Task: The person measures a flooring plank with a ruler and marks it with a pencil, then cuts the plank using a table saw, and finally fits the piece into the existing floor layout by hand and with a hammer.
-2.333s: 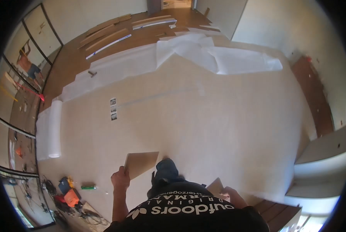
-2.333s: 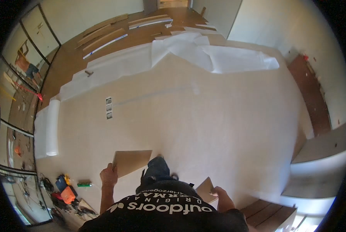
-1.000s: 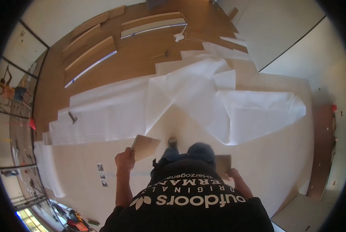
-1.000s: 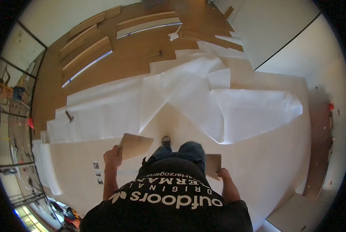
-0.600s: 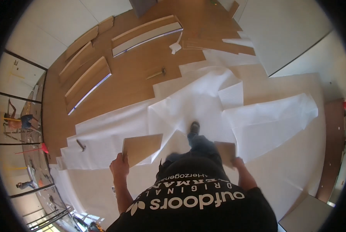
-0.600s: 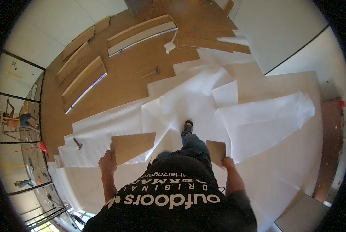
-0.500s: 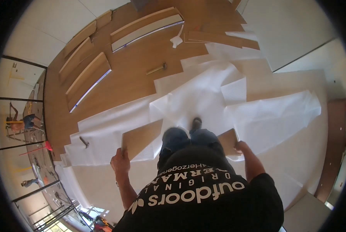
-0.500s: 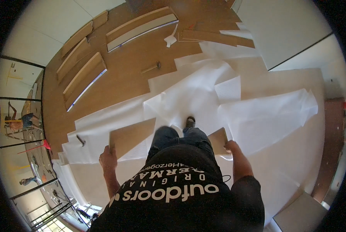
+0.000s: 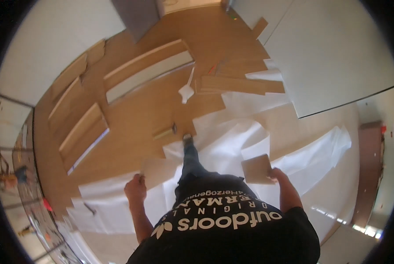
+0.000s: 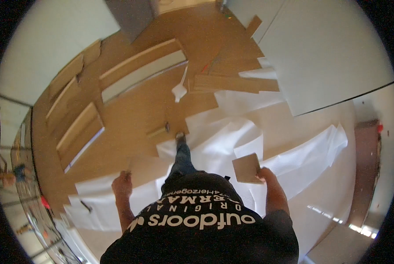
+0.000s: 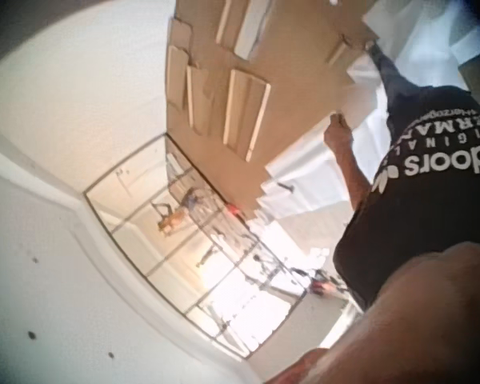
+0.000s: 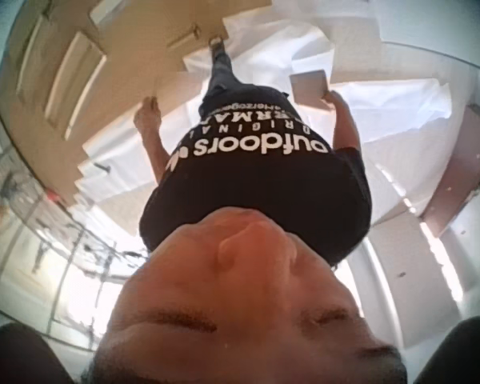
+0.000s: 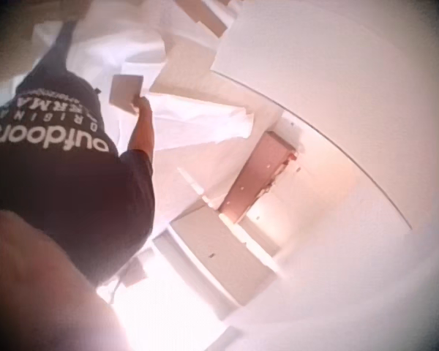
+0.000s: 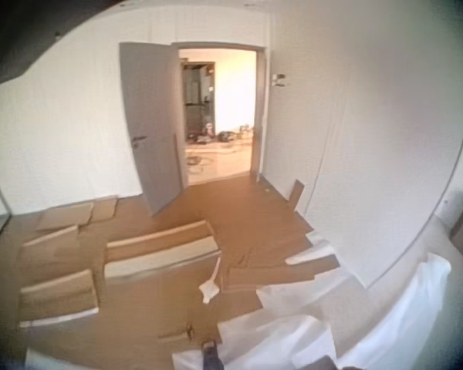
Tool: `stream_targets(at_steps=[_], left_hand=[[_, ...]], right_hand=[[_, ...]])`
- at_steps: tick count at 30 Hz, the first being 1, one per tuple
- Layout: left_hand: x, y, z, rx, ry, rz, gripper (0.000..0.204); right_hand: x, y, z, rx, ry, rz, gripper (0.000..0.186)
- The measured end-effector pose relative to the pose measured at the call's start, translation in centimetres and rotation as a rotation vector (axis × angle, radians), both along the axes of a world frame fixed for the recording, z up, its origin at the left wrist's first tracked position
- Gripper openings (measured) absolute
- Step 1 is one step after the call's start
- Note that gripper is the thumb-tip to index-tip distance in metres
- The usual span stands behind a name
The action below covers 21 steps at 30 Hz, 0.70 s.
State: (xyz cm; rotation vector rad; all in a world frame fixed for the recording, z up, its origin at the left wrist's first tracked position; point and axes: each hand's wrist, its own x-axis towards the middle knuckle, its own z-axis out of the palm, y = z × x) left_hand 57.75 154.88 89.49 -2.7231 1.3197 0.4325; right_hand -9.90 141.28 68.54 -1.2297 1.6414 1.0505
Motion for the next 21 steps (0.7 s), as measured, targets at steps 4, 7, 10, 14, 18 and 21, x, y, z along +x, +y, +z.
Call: stream_targets(at_steps=[4, 7, 10, 14, 18, 21], left_hand=[[3.7, -18.9, -1.1, -0.029, 0.093, -0.347, 0.021], [4.2, -32.6, -0.3, -0.012, 0.126, -0.573, 0.021], [3.8, -45.6, 1.1, 0.008, 0.068, -0.765, 0.020], [4.8, -60.3, 2.3, 0.003, 0.020, -0.861, 0.019], [0.0, -75.2, 1.9, -0.155, 0.009, -0.884, 0.016], [-1.3, -85.9, 5.1, -0.223, 0.015, -0.931, 0.015]], right_hand=[[0.2, -0.5, -0.6, -0.357, 0.010, -0.001, 0.026], [4.6, -3.9, 2.7, -0.458, -0.052, -0.181, 0.031], [9.2, -8.8, 3.2, -0.474, 0.012, -0.451, 0.041], [15.0, -17.8, 0.1, -0.519, -0.027, -0.557, 0.038], [6.9, -24.8, -7.8, -0.218, -0.060, -0.203, 0.036], [7.7, -37.0, -9.1, 0.031, -0.212, -0.338, 0.039]])
